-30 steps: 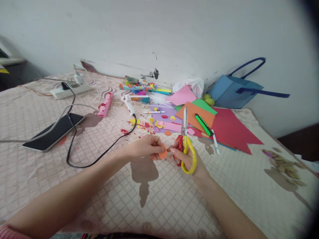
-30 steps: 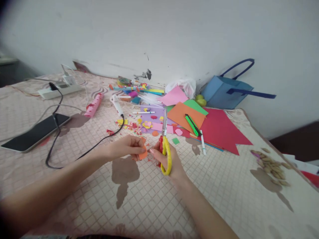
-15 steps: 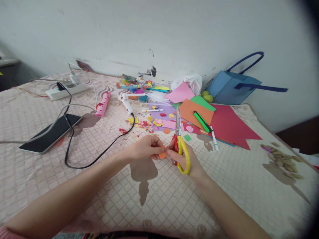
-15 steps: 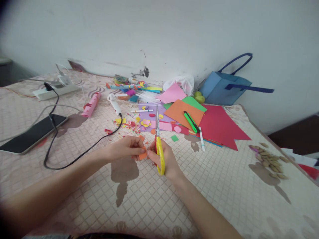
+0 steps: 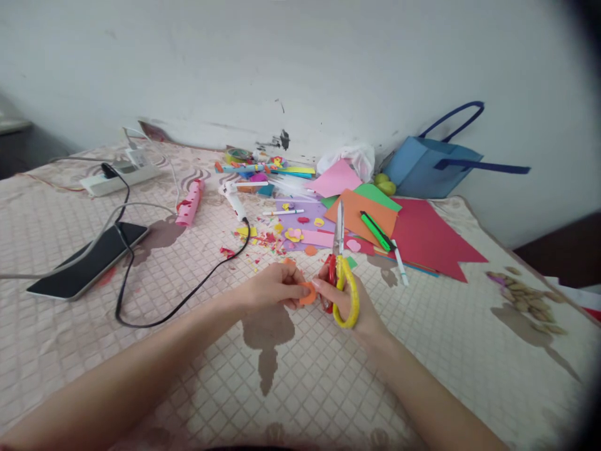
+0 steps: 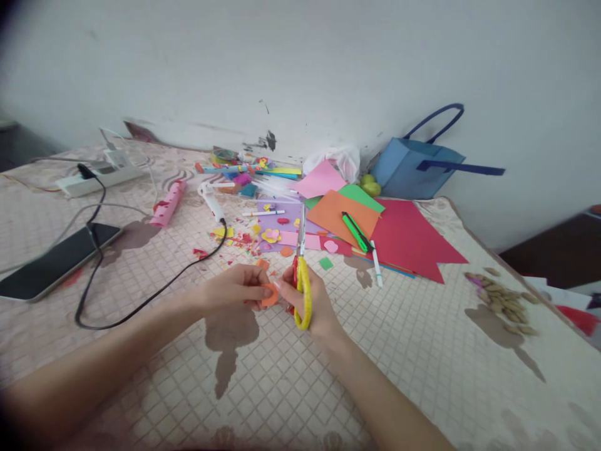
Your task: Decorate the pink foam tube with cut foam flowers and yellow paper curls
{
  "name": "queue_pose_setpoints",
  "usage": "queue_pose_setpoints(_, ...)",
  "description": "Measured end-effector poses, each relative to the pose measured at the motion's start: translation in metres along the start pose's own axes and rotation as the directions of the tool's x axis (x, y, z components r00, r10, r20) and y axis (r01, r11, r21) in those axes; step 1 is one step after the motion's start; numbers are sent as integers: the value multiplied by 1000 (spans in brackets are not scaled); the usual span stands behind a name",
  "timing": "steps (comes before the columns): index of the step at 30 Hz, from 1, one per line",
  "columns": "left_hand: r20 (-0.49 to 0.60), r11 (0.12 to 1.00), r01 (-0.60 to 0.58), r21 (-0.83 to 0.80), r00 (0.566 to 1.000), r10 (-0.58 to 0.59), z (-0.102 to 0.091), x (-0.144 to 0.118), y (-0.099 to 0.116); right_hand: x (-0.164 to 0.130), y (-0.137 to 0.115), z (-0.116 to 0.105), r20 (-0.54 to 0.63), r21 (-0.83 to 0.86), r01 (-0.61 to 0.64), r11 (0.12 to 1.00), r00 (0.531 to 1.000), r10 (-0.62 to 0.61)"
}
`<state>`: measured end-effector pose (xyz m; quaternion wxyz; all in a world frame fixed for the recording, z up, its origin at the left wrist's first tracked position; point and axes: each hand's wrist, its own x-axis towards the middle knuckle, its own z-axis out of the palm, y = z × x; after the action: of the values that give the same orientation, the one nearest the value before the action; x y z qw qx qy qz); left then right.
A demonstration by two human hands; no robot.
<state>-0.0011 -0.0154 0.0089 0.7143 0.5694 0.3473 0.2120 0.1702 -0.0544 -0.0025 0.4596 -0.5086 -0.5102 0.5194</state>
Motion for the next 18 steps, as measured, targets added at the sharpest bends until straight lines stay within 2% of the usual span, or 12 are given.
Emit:
queue_pose_setpoints(3, 5, 1000, -13, 1, 1000, 13, 1, 1, -2, -1, -2, 1, -19, 4, -11, 1000, 1000, 11)
queue_pose_setpoints(10, -113, 997, 14, -70, 993, -22, 3, -1, 2, -1, -5, 1, -83, -4, 28, 1000, 996, -28)
queue_pose_setpoints(14, -177, 987, -30, -158, 984, 2, 4, -1, 3, -1, -2, 1, -81, 30, 20, 999, 997, -17)
queue_pose_setpoints(18, -154, 983, -56, -174, 988, 29, 4, -1, 3, 0, 0, 1, -82, 19, 0, 1000, 997, 2)
